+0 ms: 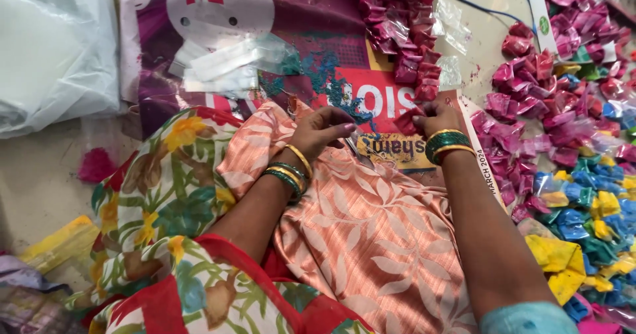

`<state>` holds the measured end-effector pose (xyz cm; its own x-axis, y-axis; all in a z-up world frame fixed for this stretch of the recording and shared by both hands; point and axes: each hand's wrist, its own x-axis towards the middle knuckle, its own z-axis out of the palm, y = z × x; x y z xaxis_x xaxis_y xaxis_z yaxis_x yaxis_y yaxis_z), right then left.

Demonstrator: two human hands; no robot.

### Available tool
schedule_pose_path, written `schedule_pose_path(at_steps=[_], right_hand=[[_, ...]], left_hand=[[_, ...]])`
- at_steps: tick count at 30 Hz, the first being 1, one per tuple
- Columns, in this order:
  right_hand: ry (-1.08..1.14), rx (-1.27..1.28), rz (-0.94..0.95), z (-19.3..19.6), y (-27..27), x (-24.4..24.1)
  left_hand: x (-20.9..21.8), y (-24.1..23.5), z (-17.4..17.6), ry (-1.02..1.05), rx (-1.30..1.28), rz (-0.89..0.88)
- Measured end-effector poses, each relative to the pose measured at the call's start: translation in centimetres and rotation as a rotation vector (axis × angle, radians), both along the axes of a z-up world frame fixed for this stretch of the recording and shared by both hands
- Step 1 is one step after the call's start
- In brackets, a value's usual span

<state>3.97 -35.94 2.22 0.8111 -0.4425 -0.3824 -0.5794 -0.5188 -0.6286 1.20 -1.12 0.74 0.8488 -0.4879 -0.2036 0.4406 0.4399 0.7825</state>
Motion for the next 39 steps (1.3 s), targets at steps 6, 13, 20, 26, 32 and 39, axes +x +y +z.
schedule_pose_path(at_steps=[6,13,20,26,32,39], right_hand=[[-0.154,0.465,0.122,7.7,9.7,-5.0],[-0.333,0.577,0.181,10.7,16.2,-9.9],[-0.543,0.413,0.513,10.9,17.4,-9.2],[-0.437,0.456,0.449,7.7,16.1,-8.2],[-0.366,0.302,0.451,7.5,15.5,-8.2],[-0.347,0.385,0.303,7.3,15.4,-7.8]], left_hand=[[-0.7,-0.4,1.8,-0.271,0.030,0.052],[-1.6,-0.1,0.6,-0.106,-0.103,-0.164],[-1.1,0.6,0.4,0.081,-0.304,-0.239],[-1.9,1.1,4.6,0.180,-0.152,-0.206],[-1.6,0.1,1.1,-0.142,-0.033,-0.118],[-1.2,0.1,0.7,0.029,-0.081,-0.135]])
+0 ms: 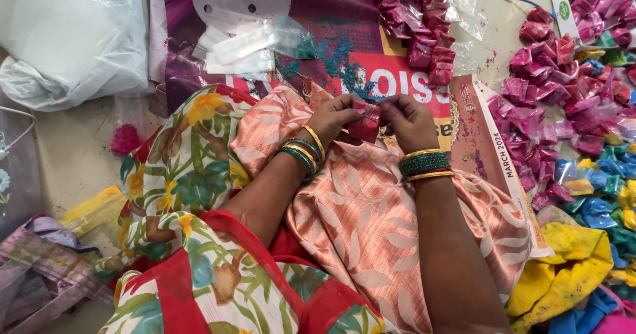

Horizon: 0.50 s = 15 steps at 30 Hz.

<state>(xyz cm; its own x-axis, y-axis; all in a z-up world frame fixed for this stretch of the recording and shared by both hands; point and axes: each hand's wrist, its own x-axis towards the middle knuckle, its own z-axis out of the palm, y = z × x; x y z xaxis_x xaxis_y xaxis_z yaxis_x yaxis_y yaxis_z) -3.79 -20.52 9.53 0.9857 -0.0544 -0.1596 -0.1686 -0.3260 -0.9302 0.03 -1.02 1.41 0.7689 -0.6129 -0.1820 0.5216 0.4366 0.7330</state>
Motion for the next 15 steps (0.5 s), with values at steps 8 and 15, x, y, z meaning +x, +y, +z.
schedule_pose_path(at_steps=[8,15], right_hand=[[0.242,-1.015,0.130,-7.0,-2.1,0.6],[0.475,-1.062,0.091,-8.6,0.0,0.3]], left_hand=[[0.3,-1.0,-1.1,0.068,-0.025,0.047],[0.3,-0.8,-1.2,0.076,-0.050,0.074]])
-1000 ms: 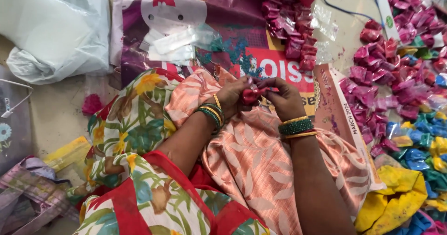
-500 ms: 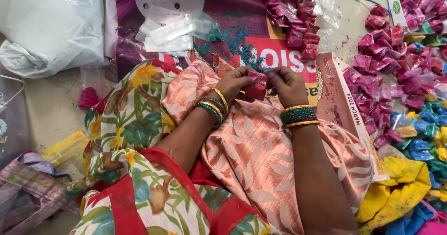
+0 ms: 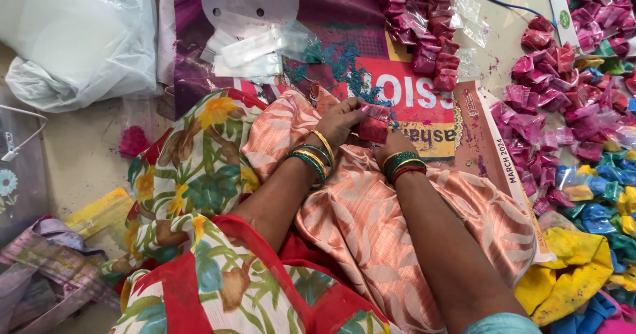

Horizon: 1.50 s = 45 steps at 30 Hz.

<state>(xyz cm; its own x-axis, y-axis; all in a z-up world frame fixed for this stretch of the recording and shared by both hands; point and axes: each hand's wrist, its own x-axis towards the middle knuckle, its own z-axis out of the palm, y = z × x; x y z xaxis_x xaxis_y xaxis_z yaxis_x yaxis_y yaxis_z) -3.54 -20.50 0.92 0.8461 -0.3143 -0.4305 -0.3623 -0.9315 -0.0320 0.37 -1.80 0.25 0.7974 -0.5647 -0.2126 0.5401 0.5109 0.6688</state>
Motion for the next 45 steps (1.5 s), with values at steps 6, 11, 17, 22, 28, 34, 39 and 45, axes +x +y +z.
schedule_pose_path(at_steps=[6,11,17,22,28,34,39,45], right_hand=[[-0.052,0.027,-0.038,-2.6,-1.0,0.0],[-0.016,0.108,0.199,-2.8,-1.7,0.4],[-0.250,0.223,-0.235,5.3,1.4,0.9],[-0.549,1.221,-0.485,6.3,-0.1,0.3],[-0.295,1.439,-0.344,9.6,3.4,-1.8],[-0.166,0.953,-0.166,7.5,3.9,-1.8],[-0.244,0.386,0.024,8.5,5.3,-1.2],[-0.319,0.632,-0.064,7.2,5.1,-0.8]], left_hand=[[0.3,-0.7,-1.0,0.027,-0.024,0.007],[0.1,-0.1,-0.5,0.071,0.043,0.072],[0.3,0.4,-0.4,0.165,0.068,0.149],[0.2,0.7,-0.6,0.259,0.087,0.186],[-0.1,0.2,-1.4,0.283,0.124,0.182],[0.2,0.2,-2.1,0.311,0.154,0.188],[0.5,-0.1,-2.6,0.329,0.114,0.213],[0.5,-0.3,-2.8,0.393,0.151,0.261]])
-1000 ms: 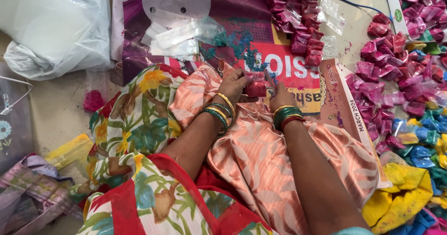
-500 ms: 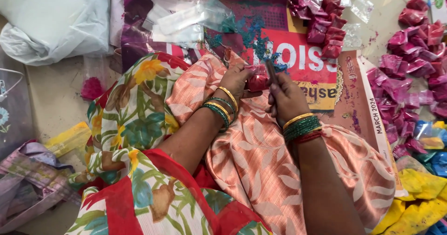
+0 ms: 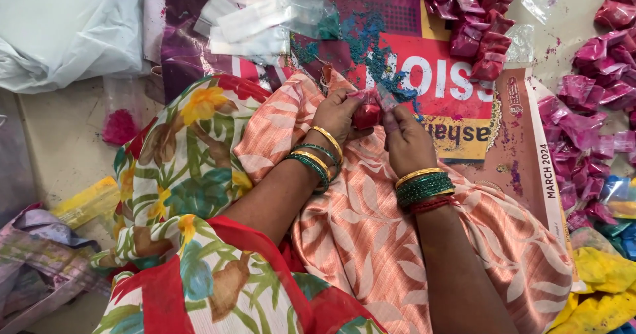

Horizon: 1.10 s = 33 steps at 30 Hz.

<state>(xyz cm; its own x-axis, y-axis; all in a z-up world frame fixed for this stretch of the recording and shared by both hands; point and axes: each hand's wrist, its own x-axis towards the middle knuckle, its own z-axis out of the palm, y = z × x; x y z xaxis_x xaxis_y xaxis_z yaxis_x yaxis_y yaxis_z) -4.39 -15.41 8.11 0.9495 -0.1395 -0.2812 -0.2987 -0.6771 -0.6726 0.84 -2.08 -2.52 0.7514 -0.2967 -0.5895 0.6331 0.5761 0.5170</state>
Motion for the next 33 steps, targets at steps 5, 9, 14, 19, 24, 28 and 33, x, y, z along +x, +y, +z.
schedule_pose_path(at_steps=[5,9,14,19,24,28,33], right_hand=[[-0.039,0.141,0.003,-2.6,-2.5,0.2],[0.001,-0.235,-0.072,1.3,0.0,0.2],[-0.050,-0.280,-0.019,1.1,0.7,0.0],[-0.081,-0.355,-0.008,1.3,1.2,0.0],[-0.027,-0.321,-0.055,1.7,1.4,0.0],[0.022,-0.291,-0.081,1.4,1.0,0.2],[0.006,-0.165,-0.092,0.0,0.1,0.1]], left_hand=[[0.1,0.0,0.3,0.041,0.016,0.003],[0.0,-0.3,-0.4,0.047,0.005,0.001],[0.0,-0.5,-0.8,0.036,0.010,-0.022],[-0.1,-0.5,-0.6,0.030,0.042,-0.038],[-0.2,-0.8,-1.6,0.007,0.033,-0.032],[-0.2,-0.7,-1.4,0.001,0.014,-0.022],[-0.4,-0.5,-1.2,0.009,0.017,-0.032]])
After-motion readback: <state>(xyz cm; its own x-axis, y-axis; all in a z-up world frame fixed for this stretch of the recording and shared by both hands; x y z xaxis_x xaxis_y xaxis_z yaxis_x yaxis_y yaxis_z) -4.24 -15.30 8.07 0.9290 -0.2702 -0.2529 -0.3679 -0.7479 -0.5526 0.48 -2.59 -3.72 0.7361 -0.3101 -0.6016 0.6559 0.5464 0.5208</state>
